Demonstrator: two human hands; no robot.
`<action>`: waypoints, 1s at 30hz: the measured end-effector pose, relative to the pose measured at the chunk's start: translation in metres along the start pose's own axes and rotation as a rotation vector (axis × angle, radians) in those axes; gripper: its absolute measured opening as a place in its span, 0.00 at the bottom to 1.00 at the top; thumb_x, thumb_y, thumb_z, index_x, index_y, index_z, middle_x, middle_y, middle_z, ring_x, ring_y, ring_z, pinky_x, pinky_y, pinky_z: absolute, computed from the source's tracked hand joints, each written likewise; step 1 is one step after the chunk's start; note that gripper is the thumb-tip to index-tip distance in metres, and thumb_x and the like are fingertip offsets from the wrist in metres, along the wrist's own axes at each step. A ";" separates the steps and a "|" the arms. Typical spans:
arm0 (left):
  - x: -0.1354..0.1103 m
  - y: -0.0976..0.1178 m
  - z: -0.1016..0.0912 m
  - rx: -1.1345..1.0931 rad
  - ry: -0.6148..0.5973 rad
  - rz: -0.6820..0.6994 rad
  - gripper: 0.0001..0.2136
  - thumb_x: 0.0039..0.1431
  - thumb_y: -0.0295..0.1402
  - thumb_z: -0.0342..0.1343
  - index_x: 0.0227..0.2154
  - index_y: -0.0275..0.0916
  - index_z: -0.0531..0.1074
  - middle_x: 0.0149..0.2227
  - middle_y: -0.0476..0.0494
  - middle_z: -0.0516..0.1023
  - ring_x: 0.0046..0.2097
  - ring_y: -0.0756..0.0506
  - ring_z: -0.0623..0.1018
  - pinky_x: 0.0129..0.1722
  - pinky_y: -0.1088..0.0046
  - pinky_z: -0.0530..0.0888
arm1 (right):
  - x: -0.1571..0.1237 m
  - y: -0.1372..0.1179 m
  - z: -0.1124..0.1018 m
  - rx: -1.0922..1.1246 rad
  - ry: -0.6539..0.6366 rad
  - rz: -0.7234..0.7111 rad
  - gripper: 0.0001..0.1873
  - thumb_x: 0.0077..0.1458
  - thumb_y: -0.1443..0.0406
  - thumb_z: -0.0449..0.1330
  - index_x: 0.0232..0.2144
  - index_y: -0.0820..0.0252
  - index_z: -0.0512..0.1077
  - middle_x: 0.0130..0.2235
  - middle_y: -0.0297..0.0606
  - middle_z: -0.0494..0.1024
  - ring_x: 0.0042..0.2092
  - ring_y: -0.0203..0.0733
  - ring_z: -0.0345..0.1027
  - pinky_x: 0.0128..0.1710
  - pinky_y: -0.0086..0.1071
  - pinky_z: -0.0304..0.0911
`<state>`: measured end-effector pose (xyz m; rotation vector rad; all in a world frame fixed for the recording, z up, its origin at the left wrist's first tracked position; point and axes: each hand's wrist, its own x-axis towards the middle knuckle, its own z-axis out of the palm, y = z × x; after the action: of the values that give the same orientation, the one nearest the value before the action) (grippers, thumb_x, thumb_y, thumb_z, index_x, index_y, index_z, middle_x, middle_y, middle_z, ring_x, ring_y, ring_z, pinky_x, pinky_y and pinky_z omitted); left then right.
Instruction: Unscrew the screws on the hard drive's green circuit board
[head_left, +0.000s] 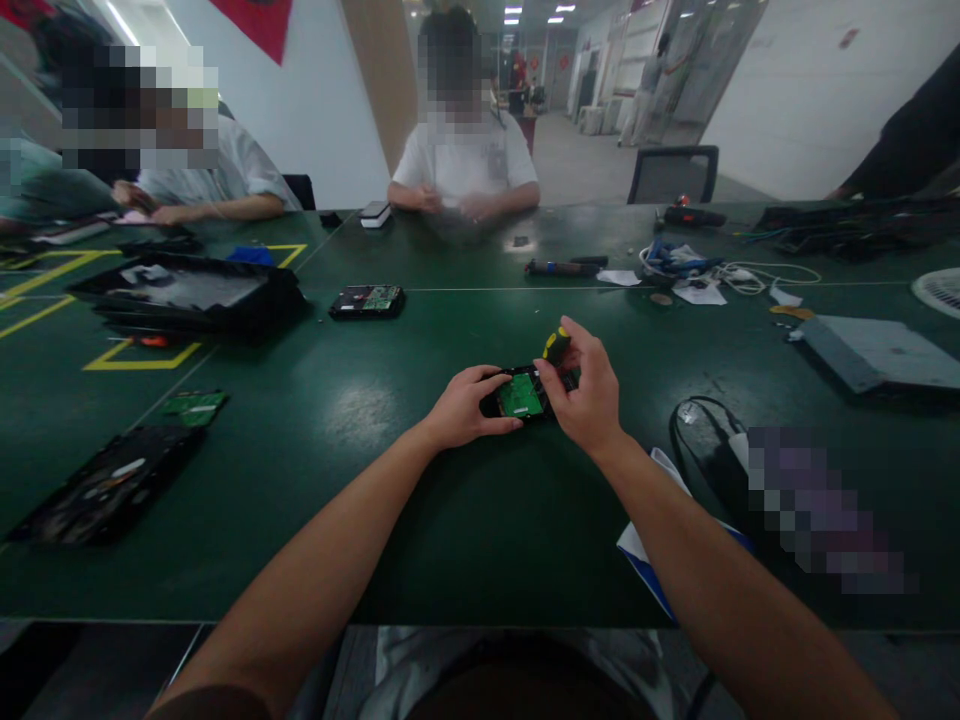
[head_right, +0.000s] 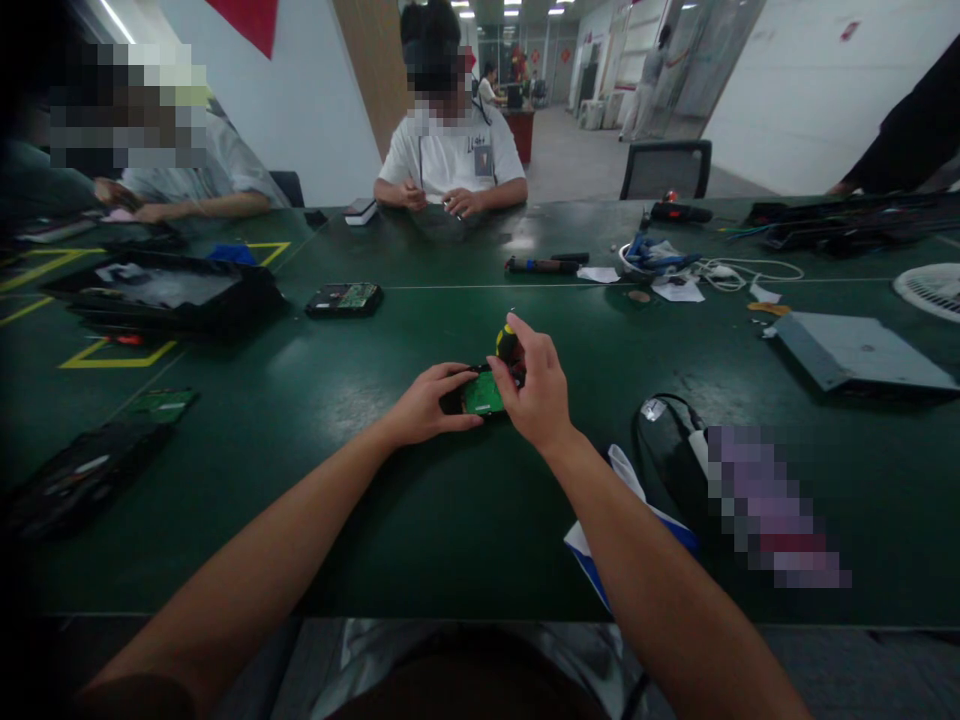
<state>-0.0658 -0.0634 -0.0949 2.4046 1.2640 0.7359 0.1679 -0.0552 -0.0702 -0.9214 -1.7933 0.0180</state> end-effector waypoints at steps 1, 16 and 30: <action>0.000 0.000 0.000 0.003 0.003 0.001 0.37 0.55 0.54 0.69 0.64 0.42 0.71 0.65 0.33 0.71 0.65 0.31 0.72 0.65 0.48 0.69 | 0.000 0.000 0.000 0.015 -0.013 0.000 0.35 0.67 0.60 0.60 0.72 0.45 0.56 0.59 0.45 0.75 0.48 0.51 0.77 0.49 0.52 0.78; 0.000 0.001 -0.001 0.016 -0.002 0.001 0.37 0.55 0.54 0.68 0.64 0.41 0.72 0.64 0.32 0.72 0.65 0.31 0.72 0.64 0.48 0.70 | -0.002 0.001 0.001 0.143 -0.054 0.053 0.34 0.69 0.63 0.56 0.73 0.47 0.53 0.63 0.45 0.72 0.51 0.49 0.79 0.53 0.49 0.78; -0.001 -0.001 0.001 0.004 0.012 0.007 0.36 0.55 0.54 0.69 0.63 0.42 0.72 0.64 0.32 0.72 0.64 0.31 0.72 0.64 0.48 0.70 | 0.000 0.000 0.000 0.088 -0.036 0.029 0.35 0.68 0.62 0.57 0.73 0.44 0.53 0.64 0.43 0.72 0.50 0.49 0.78 0.51 0.49 0.78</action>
<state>-0.0665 -0.0632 -0.0967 2.4129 1.2637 0.7515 0.1678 -0.0549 -0.0706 -0.8887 -1.7975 0.1319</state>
